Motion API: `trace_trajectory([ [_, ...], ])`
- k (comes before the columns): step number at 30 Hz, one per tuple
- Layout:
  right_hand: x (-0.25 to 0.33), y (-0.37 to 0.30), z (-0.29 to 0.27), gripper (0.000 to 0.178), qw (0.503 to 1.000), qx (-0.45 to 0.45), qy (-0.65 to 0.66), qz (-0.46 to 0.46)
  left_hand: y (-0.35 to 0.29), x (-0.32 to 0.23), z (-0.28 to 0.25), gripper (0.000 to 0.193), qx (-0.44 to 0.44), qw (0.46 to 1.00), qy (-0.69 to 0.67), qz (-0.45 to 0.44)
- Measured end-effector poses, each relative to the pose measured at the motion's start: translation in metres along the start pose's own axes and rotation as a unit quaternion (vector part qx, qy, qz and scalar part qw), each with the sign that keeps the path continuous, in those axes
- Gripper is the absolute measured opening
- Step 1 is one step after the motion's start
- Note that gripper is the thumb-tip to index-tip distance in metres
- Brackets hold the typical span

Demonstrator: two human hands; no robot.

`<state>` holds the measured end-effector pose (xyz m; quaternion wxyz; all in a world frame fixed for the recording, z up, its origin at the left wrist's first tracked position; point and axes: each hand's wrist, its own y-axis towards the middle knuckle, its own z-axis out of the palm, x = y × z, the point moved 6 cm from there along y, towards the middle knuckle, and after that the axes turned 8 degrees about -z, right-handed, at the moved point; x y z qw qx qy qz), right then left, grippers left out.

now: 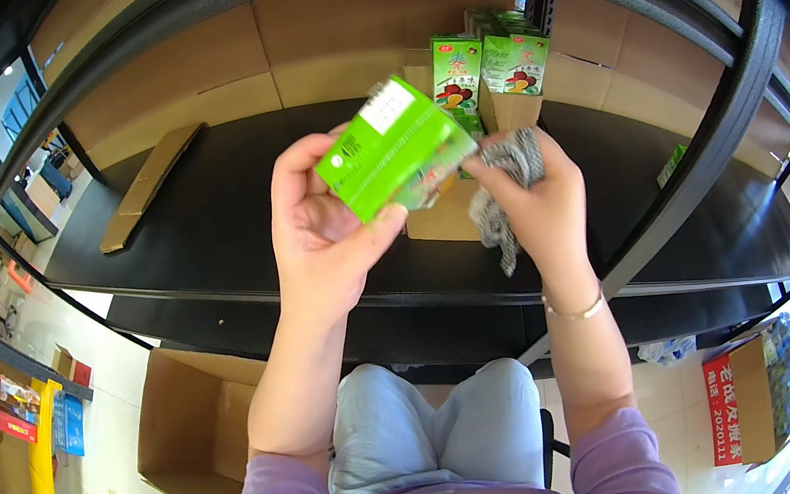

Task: The person sits at a table and wipes green product boxes with a white cloth. They pick up each box from a larger cardboard carton, wipe all sides, and place the cleaned boxes into a second carton on the table.

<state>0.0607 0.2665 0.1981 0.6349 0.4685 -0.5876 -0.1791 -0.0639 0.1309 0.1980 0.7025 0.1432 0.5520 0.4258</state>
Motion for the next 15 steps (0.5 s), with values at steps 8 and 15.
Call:
trace_trajectory([
  [8, -0.015, 0.028, 0.037, 0.033, 0.977, 0.012, -0.14, -0.162, 0.037, 0.03, -0.025, 0.048, -0.135, 0.986, -0.094, 0.019],
  [15, -0.025, 0.026, 0.058, 0.059, 0.921, 0.095, -0.316, -0.208, 0.054, 0.049, -0.024, 0.047, -0.176, 0.984, -0.029, 0.008],
])
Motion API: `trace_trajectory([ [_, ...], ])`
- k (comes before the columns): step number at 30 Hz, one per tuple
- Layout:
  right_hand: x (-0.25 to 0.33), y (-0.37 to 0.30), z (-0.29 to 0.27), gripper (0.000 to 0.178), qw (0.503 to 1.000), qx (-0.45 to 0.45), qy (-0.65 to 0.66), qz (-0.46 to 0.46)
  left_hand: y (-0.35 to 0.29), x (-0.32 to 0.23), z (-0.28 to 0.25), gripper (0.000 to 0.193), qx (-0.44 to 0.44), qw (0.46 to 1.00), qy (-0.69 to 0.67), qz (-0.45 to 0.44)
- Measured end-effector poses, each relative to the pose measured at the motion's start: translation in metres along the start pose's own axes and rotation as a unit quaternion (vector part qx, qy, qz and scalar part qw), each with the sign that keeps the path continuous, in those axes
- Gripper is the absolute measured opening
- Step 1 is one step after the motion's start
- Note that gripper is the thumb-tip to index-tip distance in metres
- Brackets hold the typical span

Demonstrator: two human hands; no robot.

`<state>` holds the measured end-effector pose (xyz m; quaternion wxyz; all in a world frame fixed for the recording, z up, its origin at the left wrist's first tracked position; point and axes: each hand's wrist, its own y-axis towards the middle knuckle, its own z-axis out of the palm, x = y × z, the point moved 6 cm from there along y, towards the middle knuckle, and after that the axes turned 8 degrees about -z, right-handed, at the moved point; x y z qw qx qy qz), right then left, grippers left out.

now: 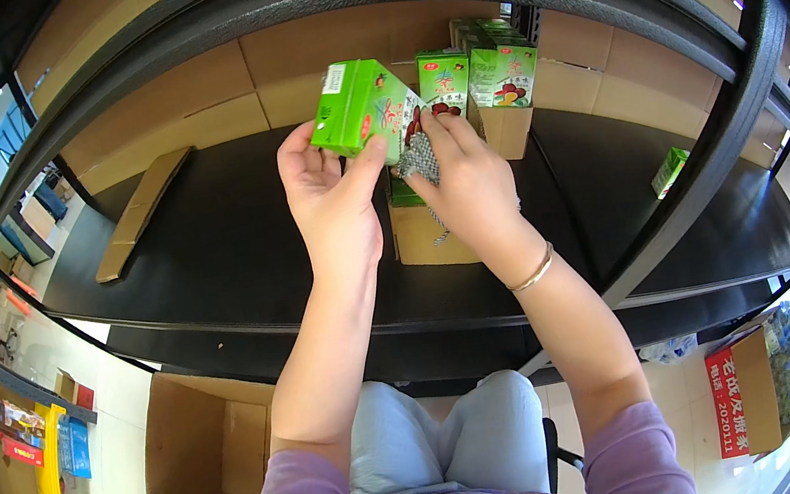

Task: The person sits at a table and wipes green product boxes with a white cloth. They pick up each box from a larger cardboard carton, wipe all sides, and place the cleaned boxes into a second carton on the table.

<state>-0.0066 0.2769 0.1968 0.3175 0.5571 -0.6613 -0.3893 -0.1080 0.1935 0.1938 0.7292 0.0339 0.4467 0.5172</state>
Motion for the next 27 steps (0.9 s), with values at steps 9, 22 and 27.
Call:
trace_trajectory([
  [9, -0.046, 0.021, 0.04, 0.047, 0.992, 0.091, 0.027, 0.08, 0.051, 0.02, 0.01, 0.05, -0.018, 0.97, 0.242, -0.002],
  [22, -0.08, 0.029, 0.073, 0.031, 0.945, 0.246, 0.039, 0.212, 0.087, 0.067, 0.01, 0.042, -0.019, 0.968, 0.25, 0.006],
  [27, -0.071, 0.025, 0.081, 0.019, 0.936, 0.272, -0.028, 0.222, 0.094, 0.082, 0.003, 0.04, -0.041, 0.913, 0.397, 0.086],
])
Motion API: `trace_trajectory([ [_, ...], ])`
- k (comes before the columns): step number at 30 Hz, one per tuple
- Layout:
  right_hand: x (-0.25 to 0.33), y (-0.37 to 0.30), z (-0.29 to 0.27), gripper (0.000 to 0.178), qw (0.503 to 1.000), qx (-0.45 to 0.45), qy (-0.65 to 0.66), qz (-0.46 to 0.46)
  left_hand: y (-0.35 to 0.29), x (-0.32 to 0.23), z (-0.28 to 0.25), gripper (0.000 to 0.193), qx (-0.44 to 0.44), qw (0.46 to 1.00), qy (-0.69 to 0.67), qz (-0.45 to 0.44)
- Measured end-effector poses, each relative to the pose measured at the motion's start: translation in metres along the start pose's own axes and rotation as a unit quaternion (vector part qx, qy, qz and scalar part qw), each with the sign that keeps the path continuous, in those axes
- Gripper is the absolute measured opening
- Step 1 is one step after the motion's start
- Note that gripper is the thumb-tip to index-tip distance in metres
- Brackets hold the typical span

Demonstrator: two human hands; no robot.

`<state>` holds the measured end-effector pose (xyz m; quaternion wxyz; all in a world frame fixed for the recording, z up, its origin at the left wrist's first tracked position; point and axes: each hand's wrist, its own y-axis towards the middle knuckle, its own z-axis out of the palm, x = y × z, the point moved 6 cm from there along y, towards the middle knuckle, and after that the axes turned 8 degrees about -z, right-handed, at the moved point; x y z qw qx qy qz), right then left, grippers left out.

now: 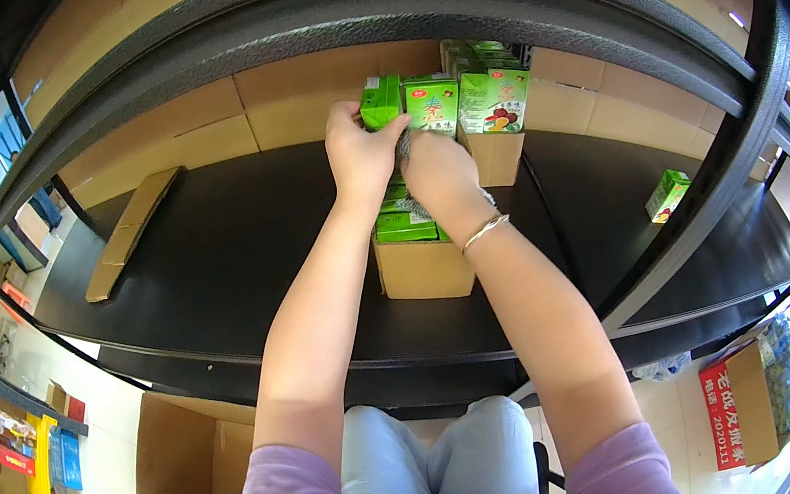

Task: The person sits at a table and wipes green product boxes with a white cloth. They pick up each box from a larger cardboard carton, wipe all sides, and place the cleaned boxes into a second carton on the table.

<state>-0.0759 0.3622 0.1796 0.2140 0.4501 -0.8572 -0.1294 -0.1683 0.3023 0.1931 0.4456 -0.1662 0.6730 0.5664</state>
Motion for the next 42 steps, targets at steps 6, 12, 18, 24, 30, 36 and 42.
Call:
trace_trajectory([
  [6, 0.006, -0.009, 0.0, 0.021, 0.999, -0.015, -0.037, -0.022, 0.009, 0.015, 0.009, 0.043, 0.026, 0.991, 0.129, 0.003],
  [12, 0.005, -0.01, 0.0, 0.022, 0.998, -0.057, -0.03, -0.028, 0.017, 0.024, 0.006, 0.042, 0.071, 0.981, 0.182, -0.002],
  [18, 0.006, -0.01, 0.004, 0.026, 0.992, -0.101, -0.042, -0.062, 0.025, 0.027, 0.008, 0.038, 0.105, 0.974, 0.198, -0.042],
  [24, 0.006, -0.01, 0.003, 0.026, 0.993, -0.097, -0.045, -0.043, 0.012, 0.012, 0.009, 0.038, 0.065, 0.964, 0.255, -0.039],
  [30, 0.004, -0.014, -0.012, 0.025, 0.988, -0.147, 0.052, -0.017, 0.015, 0.032, -0.022, 0.041, 0.07, 0.976, 0.205, -0.008],
  [36, -0.043, -0.045, -0.053, 0.022, 0.815, -0.288, 0.502, 0.034, -0.061, 0.001, -0.112, 0.006, 0.181, 0.979, 0.09, 0.041],
  [42, -0.106, -0.11, -0.022, 0.031, 0.706, -0.45, 0.538, 0.103, -0.175, 0.011, -0.239, 0.009, 0.254, 0.919, 0.261, 0.152],
])
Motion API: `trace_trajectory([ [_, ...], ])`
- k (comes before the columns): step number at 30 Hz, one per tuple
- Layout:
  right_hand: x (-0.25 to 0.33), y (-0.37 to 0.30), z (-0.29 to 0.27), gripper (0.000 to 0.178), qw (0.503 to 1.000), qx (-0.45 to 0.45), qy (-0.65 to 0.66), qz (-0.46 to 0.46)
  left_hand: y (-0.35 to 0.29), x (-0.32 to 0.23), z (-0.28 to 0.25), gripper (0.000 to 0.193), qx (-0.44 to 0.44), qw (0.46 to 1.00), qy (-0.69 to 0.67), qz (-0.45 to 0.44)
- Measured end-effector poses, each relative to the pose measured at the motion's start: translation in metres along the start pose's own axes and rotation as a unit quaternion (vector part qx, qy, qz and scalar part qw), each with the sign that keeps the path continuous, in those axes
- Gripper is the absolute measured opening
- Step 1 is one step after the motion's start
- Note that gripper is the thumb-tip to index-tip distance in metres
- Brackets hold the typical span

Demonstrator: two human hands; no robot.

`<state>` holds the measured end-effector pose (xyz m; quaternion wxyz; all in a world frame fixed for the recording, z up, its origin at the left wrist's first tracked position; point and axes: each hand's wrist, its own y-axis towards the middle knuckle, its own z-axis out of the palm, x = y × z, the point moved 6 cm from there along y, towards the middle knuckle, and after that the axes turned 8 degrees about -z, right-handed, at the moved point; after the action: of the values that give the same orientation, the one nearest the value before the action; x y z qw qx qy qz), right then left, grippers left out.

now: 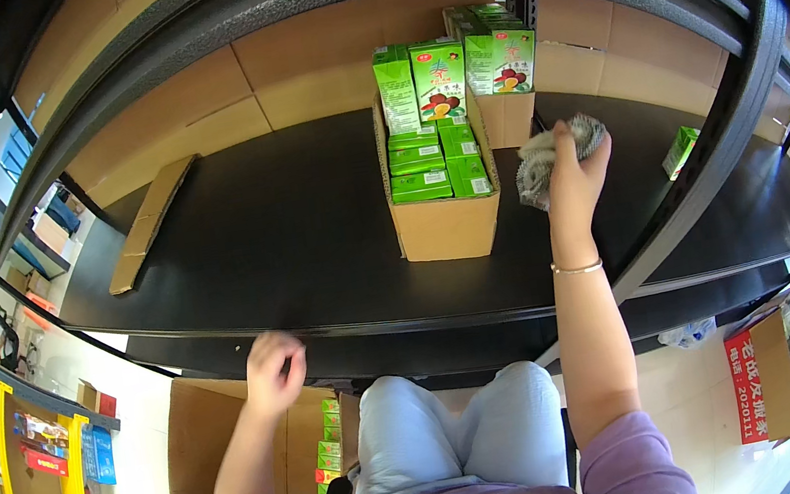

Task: The person sits at a table and wipes green product boxes with a white cloth. They pick up each box from a larger cardboard carton, wipe all sides, and place the cleaned boxes into a second carton on the table.

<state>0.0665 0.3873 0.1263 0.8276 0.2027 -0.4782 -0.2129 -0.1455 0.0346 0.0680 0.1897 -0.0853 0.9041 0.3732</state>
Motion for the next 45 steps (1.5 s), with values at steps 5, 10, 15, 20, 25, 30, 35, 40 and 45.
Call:
trace_trajectory([
  [5, -0.033, -0.019, -0.02, 0.05, 0.98, 0.109, -0.166, 0.009, -0.138, 0.057, -0.001, 0.006, 0.112, 0.971, 0.149, -0.15],
  [10, 0.019, -0.048, -0.006, 0.024, 0.991, 0.125, -0.04, -0.009, -0.349, 0.126, -0.004, 0.02, 0.338, 0.748, 0.167, -0.546],
  [15, 0.043, -0.102, -0.024, 0.013, 0.989, 0.106, 0.051, -0.093, -0.508, 0.13, 0.009, 0.026, 0.41, 0.66, 0.102, -0.621],
  [20, 0.048, -0.177, -0.027, 0.012, 0.978, 0.181, 0.056, -0.088, -0.526, 0.107, 0.018, 0.039, 0.391, 0.628, 0.027, -0.673],
  [25, -0.002, -0.277, -0.02, 0.008, 0.941, 0.33, -0.014, 0.069, -0.614, 0.126, 0.041, 0.042, 0.314, 0.633, -0.134, -0.695],
  [30, -0.03, -0.388, -0.004, 0.01, 0.793, 0.592, -0.095, 0.105, -0.662, 0.109, 0.049, 0.041, 0.329, 0.593, -0.177, -0.713],
  [35, -0.045, -0.469, 0.012, 0.009, 0.705, 0.699, -0.048, 0.112, -0.625, 0.095, 0.047, 0.041, 0.28, 0.63, -0.098, -0.718],
  [40, -0.071, -0.535, 0.036, 0.012, 0.649, 0.742, -0.026, 0.166, -0.537, 0.107, 0.05, 0.03, 0.176, 0.64, -0.051, -0.746],
  [45, -0.106, -0.591, 0.069, 0.015, 0.66, 0.728, -0.033, 0.183, -0.514, 0.152, 0.076, 0.022, 0.101, 0.769, 0.021, -0.631],
])
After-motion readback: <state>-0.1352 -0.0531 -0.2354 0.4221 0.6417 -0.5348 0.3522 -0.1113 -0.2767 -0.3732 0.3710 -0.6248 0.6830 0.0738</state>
